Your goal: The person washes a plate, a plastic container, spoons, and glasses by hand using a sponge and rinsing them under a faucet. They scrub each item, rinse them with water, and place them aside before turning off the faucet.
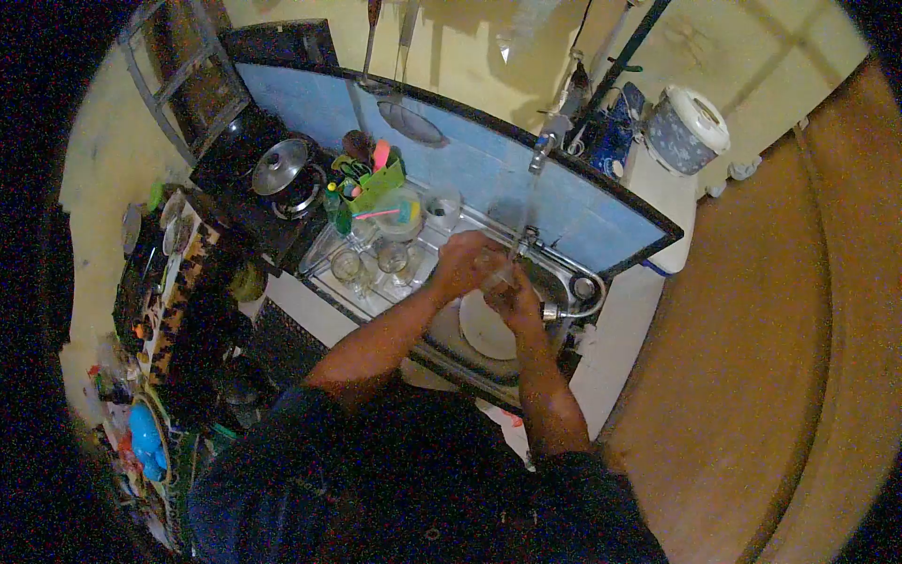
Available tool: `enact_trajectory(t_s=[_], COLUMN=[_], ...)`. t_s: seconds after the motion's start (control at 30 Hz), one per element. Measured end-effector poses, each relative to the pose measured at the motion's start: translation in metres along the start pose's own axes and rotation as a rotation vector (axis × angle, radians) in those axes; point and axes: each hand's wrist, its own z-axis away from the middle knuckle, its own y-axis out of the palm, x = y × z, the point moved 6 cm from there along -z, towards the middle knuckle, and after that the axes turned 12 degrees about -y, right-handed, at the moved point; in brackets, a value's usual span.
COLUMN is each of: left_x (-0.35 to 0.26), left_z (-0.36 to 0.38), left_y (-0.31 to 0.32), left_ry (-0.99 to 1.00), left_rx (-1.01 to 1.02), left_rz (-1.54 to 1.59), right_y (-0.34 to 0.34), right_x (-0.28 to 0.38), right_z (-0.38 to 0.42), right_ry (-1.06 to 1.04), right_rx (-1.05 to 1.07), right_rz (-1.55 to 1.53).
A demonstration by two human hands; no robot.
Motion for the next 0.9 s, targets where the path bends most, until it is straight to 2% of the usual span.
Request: enact_trajectory(t_s=[0.07,0.1,0.17,0.2,0.27,0.3,0.37,0.4,0.47,0.5,0.57,0.6,0.67,0.7,0.77,0.8,0.87,0.9], left_x=[0.067,0.058,0.032,0.034,0.04,0.033,0.008,0.008,0.015,0.018,0.039,0.045,0.041,0.025,-0.017,-0.014,-0.006,-0.006], left_z=[0.005,0.003,0.012,0.009,-0.002,-0.006,-0.028,-0.027,-0.025,-0.022,-0.001,0.011,0.027,0.029,0.027,0.031,0.036,0.035], left_y=[0.063,0.056,0.057,0.067,0.09,0.092,0.07,0.077,0.094,0.099,0.115,0.121,0.111,0.094,0.023,0.024,0.03,0.024], left_ry=[-0.61,-0.609,-1.071,-1.065,-0.852,-0.854,-0.415,-0.419,-0.386,-0.387,-0.786,-0.786,-0.359,-0.359,-0.355,-0.355,-0.343,-0.351], left_rx=[0.217,0.22,0.546,0.548,0.529,0.528,0.283,0.28,0.23,0.225,0.29,0.289,0.063,0.068,-0.185,-0.187,-0.08,-0.087], left_rz=[0.548,0.55,1.234,1.237,1.066,1.072,0.365,0.368,0.128,0.127,0.711,0.711,0.353,0.349,0.339,0.335,0.346,0.344], right_y=[-0.016,-0.016,-0.019,-0.008,0.007,0.0,-0.009,-0.01,-0.013,-0.007,-0.007,-0.009,0.008,0.017,0.059,0.066,0.089,0.099], right_x=[-0.015,-0.015,-0.013,-0.004,0.015,0.016,0.023,0.03,0.054,0.064,0.09,0.097,0.109,0.11,0.106,0.102,0.092,0.09], right_z=[0.0,0.002,0.01,0.018,0.037,0.036,0.029,0.031,0.031,0.028,0.021,0.011,-0.016,-0.02,-0.018,-0.019,-0.016,-0.012], right_ry=[0.091,0.09,0.085,0.079,0.014,0.015,-0.002,0.002,-0.022,-0.023,-0.09,-0.09,-0.246,-0.245,-0.362,-0.364,-0.544,-0.544], right_rx=[0.055,0.051,-0.125,-0.125,-0.272,-0.275,-0.095,-0.096,-0.209,-0.205,-0.287,-0.287,0.139,0.138,0.316,0.32,0.512,0.524], right_rz=[-0.327,-0.328,-0.325,-0.322,-0.225,-0.22,-0.276,-0.27,0.05,0.053,0.598,0.598,1.267,1.261,1.882,1.88,2.011,2.012])
